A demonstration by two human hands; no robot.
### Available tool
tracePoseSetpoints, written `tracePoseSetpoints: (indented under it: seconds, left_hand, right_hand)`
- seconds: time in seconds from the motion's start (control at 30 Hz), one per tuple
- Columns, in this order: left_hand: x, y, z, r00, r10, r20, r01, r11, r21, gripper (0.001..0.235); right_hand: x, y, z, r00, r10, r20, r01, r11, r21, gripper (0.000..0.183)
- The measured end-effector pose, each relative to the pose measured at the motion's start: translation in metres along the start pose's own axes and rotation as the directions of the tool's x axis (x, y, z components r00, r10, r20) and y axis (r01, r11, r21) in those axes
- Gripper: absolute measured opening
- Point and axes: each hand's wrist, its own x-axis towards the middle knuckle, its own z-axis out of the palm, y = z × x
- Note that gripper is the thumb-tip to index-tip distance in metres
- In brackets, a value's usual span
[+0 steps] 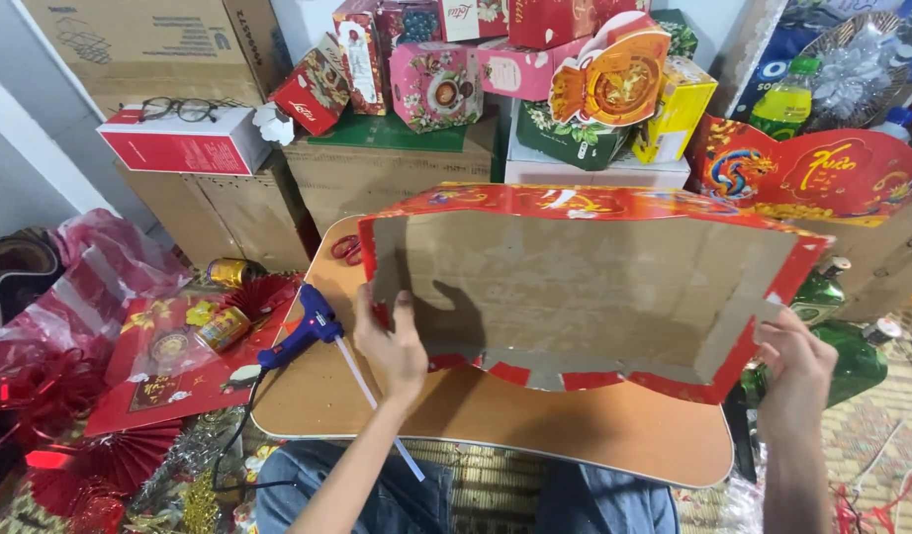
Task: The person assembles a red and gold cardboard box by folding and pressing the edges, then uses a hot glue gun to apply glue along the inner rim. They place a small yellow box inside the assembled container.
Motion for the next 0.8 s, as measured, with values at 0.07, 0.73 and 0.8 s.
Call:
tracePoseSetpoints:
  seconds: [0.07,0.73,0.8]
  left_hand:
    - [0.009,-0.011,-0.012,0.999,0.024,-0.032,-0.023,0.999,0.027,0.03]
    - [0.007,-0.008,-0.015,0.999,-0.049,-0.014,0.049,0.999,0.005,0.03]
    - [0.01,-0.012,-0.02,0.998,-0.017,-0.058,0.021,0.998,0.065,0.037]
  right_hand:
    - [-0.002,0.008,0.016,0.999,0.034,0.02,-0.035,0.998,0.052,0.03]
    - [-0.018,-0.004,0.018,0.998,0.039,0.054,-0.039,0.999,0.012,0.032]
    - [-0.018,0.007,0.021,0.996,0.045,0.083,-0.049,0.997,0.055,0.032]
